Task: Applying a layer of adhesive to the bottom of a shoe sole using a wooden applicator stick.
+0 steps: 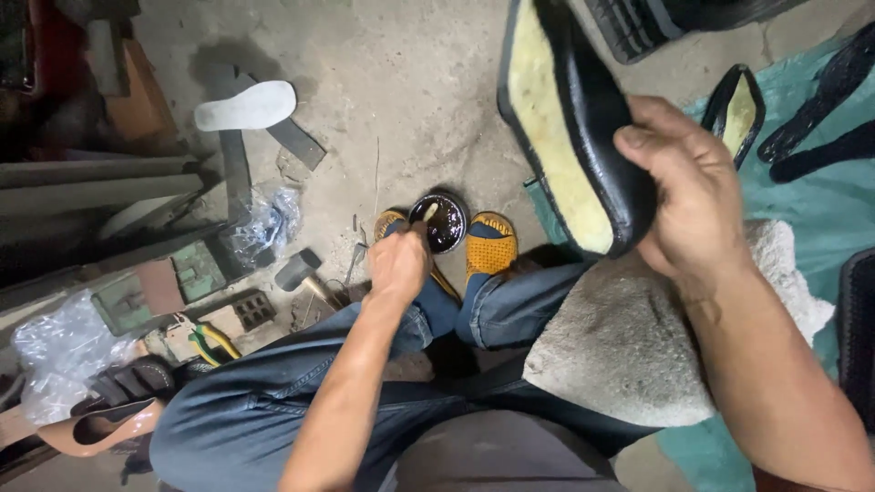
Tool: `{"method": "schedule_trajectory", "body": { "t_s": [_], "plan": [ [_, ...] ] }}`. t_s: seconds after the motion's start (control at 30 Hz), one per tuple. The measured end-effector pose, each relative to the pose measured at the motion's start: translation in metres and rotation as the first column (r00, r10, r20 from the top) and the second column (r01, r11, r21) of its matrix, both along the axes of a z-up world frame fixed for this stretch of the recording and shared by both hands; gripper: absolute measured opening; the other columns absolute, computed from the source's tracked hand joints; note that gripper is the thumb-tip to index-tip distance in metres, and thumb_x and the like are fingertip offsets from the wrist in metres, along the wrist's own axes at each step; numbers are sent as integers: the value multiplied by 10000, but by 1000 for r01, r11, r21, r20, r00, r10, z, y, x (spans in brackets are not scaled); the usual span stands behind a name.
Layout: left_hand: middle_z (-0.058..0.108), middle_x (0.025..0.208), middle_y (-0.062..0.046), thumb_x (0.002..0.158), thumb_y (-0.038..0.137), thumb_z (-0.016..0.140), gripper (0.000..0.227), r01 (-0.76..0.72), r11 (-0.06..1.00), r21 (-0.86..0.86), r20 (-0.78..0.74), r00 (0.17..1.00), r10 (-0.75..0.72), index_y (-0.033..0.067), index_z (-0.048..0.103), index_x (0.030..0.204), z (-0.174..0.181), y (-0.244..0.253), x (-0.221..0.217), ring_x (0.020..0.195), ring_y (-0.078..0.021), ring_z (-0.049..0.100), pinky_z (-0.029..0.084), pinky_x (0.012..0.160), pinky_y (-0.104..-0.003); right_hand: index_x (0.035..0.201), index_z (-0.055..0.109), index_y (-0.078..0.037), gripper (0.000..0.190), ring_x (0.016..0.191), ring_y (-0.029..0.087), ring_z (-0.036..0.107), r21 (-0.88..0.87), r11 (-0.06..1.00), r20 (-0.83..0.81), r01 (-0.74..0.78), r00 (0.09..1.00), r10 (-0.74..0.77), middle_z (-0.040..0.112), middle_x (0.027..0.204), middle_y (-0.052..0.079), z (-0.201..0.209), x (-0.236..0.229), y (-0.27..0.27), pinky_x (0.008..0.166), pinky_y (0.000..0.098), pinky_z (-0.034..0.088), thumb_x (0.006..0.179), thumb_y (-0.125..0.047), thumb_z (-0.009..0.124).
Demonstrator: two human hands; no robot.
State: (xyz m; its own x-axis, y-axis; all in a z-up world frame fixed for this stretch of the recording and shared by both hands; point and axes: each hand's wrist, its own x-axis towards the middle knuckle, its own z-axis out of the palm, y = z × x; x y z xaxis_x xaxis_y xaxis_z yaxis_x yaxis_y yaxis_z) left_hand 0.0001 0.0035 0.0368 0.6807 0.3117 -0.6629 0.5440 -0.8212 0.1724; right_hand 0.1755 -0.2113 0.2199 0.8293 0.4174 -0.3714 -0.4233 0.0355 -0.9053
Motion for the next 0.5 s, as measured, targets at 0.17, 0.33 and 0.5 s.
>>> {"method": "schedule_trajectory", "body": {
  "t_s": [0.17,0.33,0.5],
  "plan": [
    [753,967,-185,829,60,522,292,2,1000,-22,-30,1000,-3,89,778,966,-48,-3,6,948,-389,717,551,837,-477,1037,645,-27,172,690,196,706,99,995,-52,8,999,-3,681,864,89,-20,0,-3,596,280,609,892,-118,659],
    [784,909,-157,849,182,595,253,-27,1000,-5,-4,1000,27,126,808,973,35,-7,22,971,-372,752,583,877,-486,1119,655,-6,277,682,169,626,249,968,117,22,992,-52,569,744,74,-37,3,-4,580,268,503,897,-169,631],
    [785,988,-148,807,159,689,293,-142,964,-225,21,988,151,162,797,1080,-78,4,-1,1032,-375,731,571,918,-495,1239,634,2,308,861,207,714,407,913,84,-10,996,-26,697,910,153,-7,-9,13,793,324,590,1000,-186,584]
  ]
}}
